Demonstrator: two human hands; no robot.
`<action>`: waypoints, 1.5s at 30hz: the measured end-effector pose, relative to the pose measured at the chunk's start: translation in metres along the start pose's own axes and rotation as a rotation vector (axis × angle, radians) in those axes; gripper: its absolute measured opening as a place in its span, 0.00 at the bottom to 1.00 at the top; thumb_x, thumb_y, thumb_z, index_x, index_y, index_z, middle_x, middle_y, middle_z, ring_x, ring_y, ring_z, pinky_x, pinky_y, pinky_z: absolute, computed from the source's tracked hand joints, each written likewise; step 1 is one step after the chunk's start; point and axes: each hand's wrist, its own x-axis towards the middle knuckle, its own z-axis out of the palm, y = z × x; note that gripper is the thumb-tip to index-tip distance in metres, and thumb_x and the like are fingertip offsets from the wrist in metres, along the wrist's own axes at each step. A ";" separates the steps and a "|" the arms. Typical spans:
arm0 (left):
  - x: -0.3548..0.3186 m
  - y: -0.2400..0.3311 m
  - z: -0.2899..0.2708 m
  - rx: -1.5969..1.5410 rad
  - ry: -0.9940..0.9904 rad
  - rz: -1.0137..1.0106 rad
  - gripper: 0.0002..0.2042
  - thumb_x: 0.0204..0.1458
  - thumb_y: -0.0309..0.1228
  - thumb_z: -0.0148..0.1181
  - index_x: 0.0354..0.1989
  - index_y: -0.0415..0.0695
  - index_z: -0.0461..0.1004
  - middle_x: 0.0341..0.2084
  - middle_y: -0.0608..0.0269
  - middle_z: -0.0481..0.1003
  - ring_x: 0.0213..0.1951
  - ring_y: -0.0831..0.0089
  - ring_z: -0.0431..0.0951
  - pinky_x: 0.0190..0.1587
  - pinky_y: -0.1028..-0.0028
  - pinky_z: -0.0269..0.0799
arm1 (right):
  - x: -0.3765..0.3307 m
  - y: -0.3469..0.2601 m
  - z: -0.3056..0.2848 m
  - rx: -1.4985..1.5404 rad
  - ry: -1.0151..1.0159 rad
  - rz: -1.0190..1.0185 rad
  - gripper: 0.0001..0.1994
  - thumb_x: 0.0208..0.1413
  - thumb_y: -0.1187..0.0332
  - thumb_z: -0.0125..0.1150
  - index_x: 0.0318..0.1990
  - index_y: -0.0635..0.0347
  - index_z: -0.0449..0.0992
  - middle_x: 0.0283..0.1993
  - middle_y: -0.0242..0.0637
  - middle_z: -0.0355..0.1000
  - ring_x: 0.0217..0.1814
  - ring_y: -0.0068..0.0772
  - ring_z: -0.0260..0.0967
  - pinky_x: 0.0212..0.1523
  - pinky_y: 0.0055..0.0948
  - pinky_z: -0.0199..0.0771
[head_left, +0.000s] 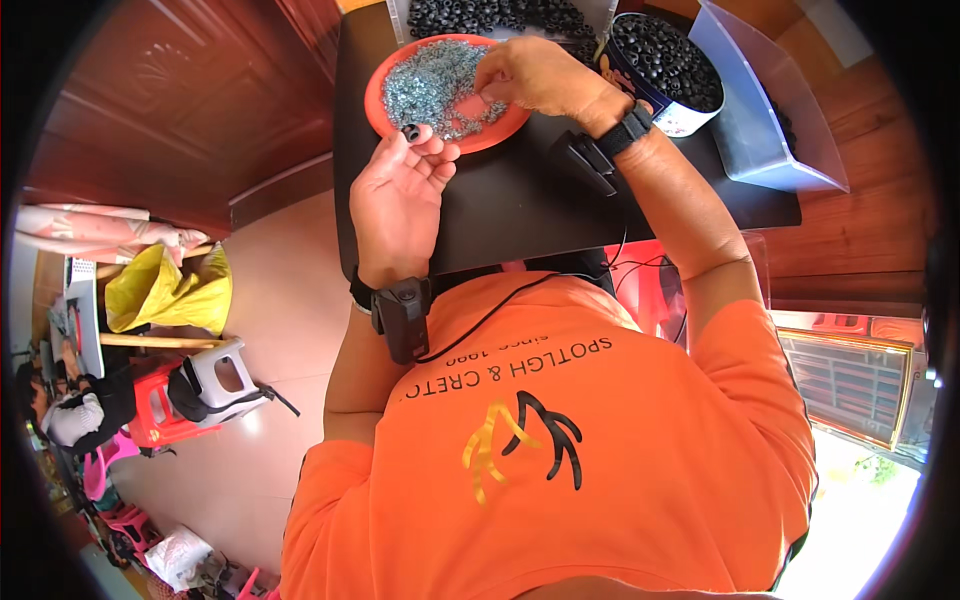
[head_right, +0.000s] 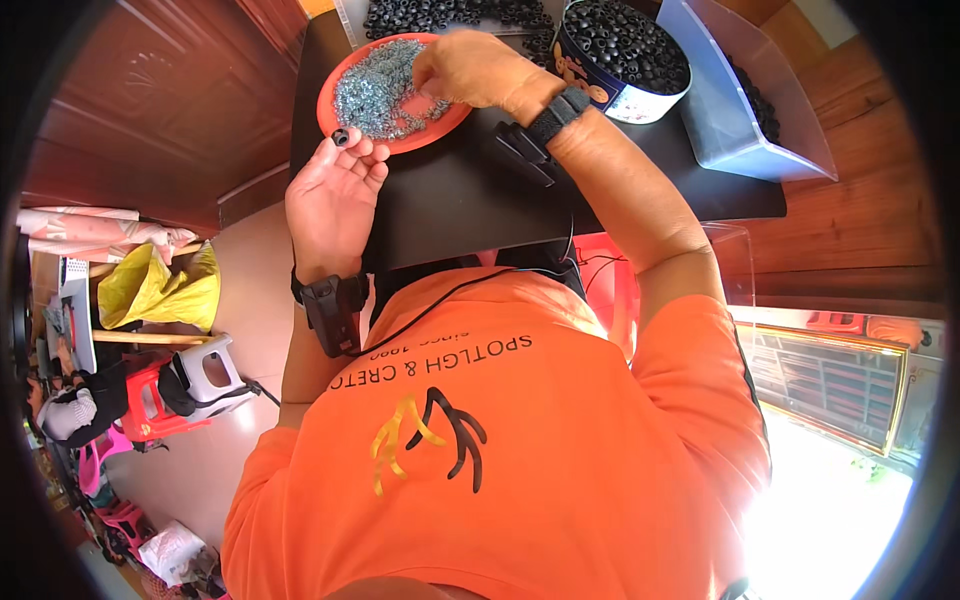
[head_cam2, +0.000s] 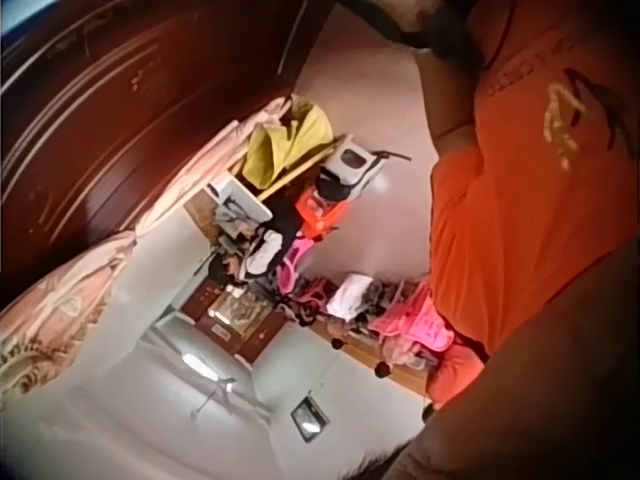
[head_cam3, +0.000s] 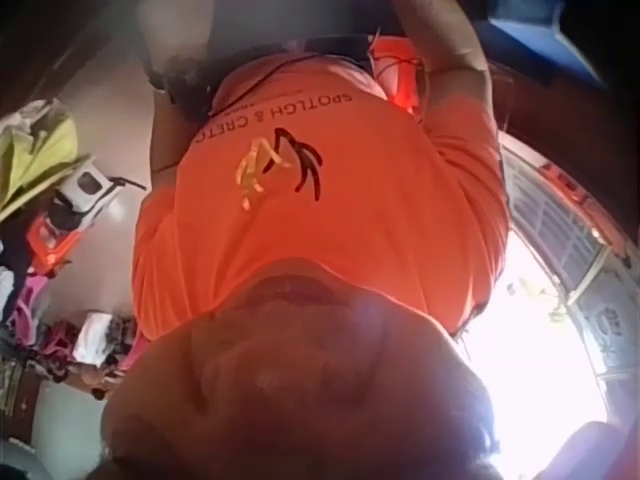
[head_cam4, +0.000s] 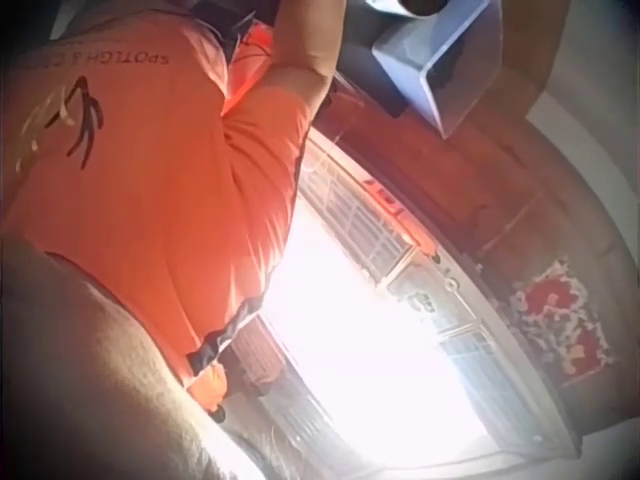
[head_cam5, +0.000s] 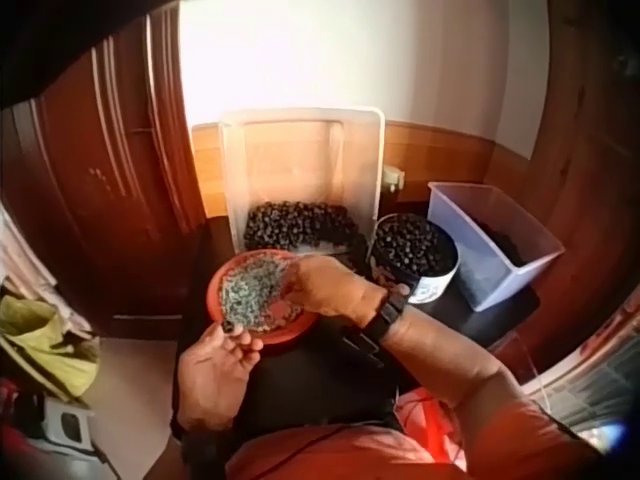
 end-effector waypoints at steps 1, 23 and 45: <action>-0.001 0.000 -0.001 -0.004 0.002 0.004 0.10 0.60 0.35 0.47 0.36 0.40 0.70 0.33 0.62 0.71 0.40 0.66 0.73 0.45 0.70 0.67 | 0.002 -0.002 0.002 -0.002 -0.031 -0.005 0.09 0.45 0.66 0.61 0.33 0.58 0.79 0.28 0.40 0.75 0.30 0.40 0.73 0.34 0.33 0.72; 0.001 -0.004 -0.004 -0.018 0.001 -0.037 0.10 0.59 0.34 0.47 0.36 0.40 0.69 0.33 0.61 0.72 0.38 0.66 0.74 0.43 0.71 0.67 | 0.003 -0.011 0.021 -0.079 0.029 -0.116 0.06 0.43 0.67 0.62 0.29 0.54 0.79 0.32 0.36 0.75 0.38 0.41 0.73 0.41 0.37 0.72; 0.010 -0.017 0.016 0.024 -0.060 -0.088 0.09 0.59 0.34 0.47 0.36 0.43 0.70 0.33 0.61 0.73 0.38 0.67 0.74 0.42 0.72 0.66 | -0.032 -0.023 -0.002 0.164 0.304 -0.236 0.06 0.49 0.70 0.60 0.34 0.60 0.75 0.33 0.37 0.73 0.37 0.41 0.72 0.37 0.34 0.72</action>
